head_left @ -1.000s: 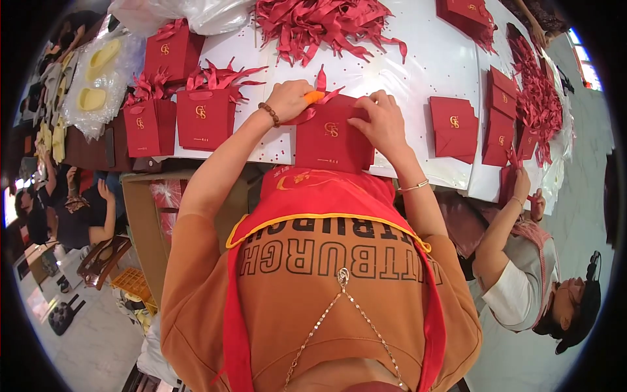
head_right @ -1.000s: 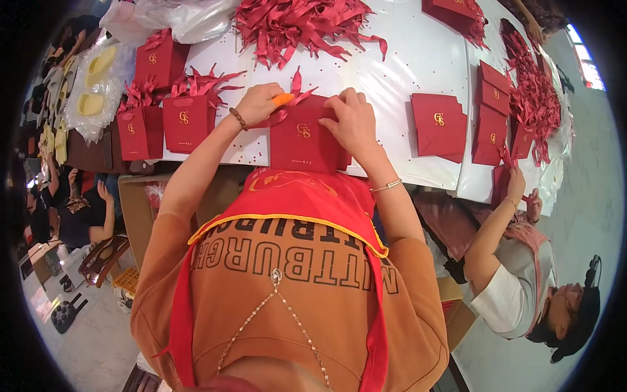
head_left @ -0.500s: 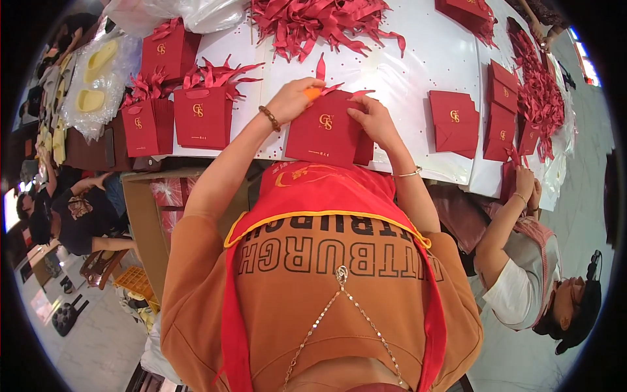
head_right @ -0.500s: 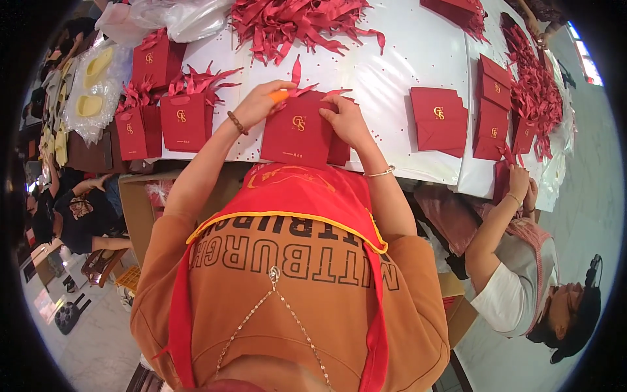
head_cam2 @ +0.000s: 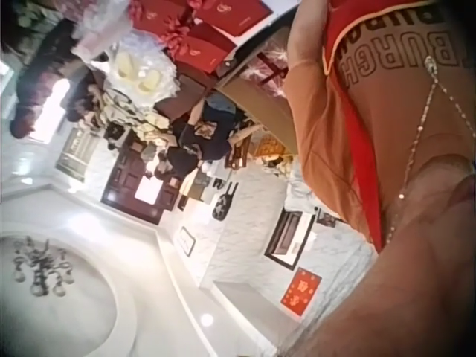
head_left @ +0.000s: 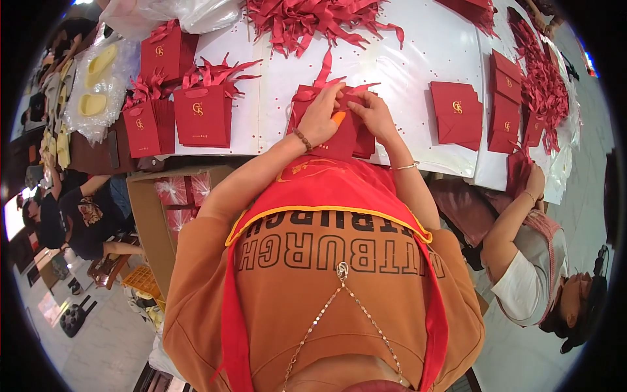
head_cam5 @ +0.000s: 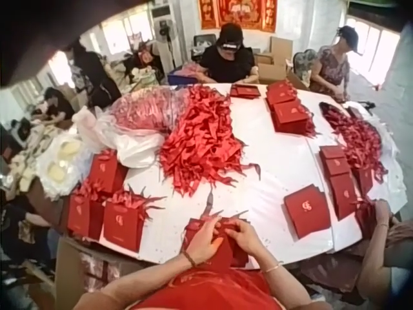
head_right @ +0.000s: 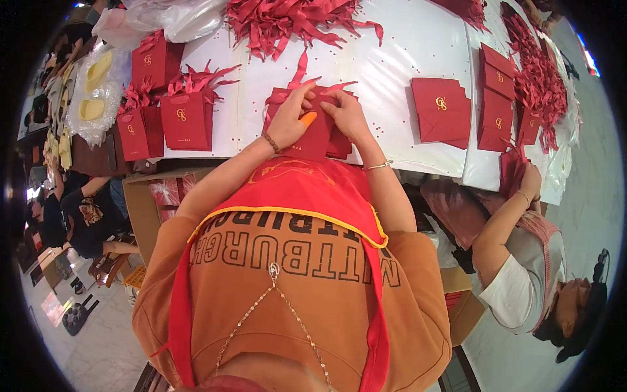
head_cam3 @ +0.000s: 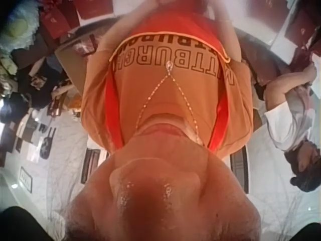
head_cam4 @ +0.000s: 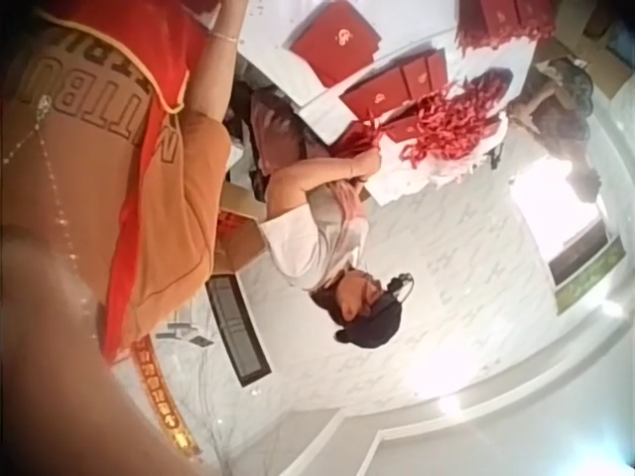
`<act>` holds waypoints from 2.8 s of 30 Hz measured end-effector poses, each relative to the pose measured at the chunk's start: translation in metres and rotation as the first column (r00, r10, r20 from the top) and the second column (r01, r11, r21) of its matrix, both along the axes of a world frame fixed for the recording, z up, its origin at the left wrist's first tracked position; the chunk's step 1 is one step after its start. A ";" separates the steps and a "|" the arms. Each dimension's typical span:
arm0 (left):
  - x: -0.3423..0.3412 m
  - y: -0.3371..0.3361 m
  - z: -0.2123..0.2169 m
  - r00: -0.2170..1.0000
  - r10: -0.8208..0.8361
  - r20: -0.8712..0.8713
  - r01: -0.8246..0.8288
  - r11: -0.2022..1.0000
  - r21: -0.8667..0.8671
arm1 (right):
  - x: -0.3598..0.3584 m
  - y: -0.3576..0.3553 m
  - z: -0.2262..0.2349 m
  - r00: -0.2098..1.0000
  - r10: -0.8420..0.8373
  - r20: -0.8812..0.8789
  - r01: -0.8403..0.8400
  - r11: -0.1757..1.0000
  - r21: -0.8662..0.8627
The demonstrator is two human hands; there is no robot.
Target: Tying red ribbons onto small red gift boxes or envelopes.
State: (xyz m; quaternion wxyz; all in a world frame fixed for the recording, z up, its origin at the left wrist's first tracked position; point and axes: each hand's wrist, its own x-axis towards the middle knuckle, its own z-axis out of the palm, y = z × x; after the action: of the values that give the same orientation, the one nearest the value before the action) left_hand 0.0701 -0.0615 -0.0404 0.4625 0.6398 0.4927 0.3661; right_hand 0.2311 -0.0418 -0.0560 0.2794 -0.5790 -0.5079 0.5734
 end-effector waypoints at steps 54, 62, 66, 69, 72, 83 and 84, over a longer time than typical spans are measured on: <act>-0.011 0.022 0.004 0.955 0.048 -0.294 -0.022 0.996 0.092 | -0.009 0.003 0.026 0.983 0.091 0.160 -0.106 0.991 0.084; -0.004 0.020 0.010 0.963 0.092 -0.254 -0.079 0.995 0.064 | -0.010 0.002 0.029 0.982 0.096 0.161 -0.116 0.986 0.119; -0.008 0.024 0.019 0.901 0.015 -0.434 0.034 0.994 0.106 | -0.013 0.000 0.032 0.981 0.105 0.166 -0.130 0.981 0.147; -0.008 0.024 0.022 0.842 0.032 -0.538 0.106 0.969 0.224 | -0.017 0.000 0.022 0.992 0.094 0.089 -0.113 0.965 0.237; -0.008 0.025 0.027 0.806 -0.022 -0.592 0.166 0.968 0.190 | -0.015 0.003 0.017 0.991 0.115 0.064 -0.126 0.970 0.210; -0.013 0.024 0.011 0.862 0.002 -0.507 0.171 0.940 0.295 | -0.015 0.013 0.028 0.977 0.205 0.054 -0.209 0.974 0.084; -0.016 0.023 0.010 0.861 0.010 -0.509 0.162 0.942 0.293 | -0.017 0.013 0.031 0.973 0.217 0.085 -0.223 0.972 0.073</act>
State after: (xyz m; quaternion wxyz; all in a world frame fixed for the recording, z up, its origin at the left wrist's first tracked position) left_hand 0.0542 -0.0388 -0.0306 0.2202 0.7996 0.5026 0.2439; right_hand 0.2141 -0.0286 -0.0254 0.2181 -0.5287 -0.6022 0.5571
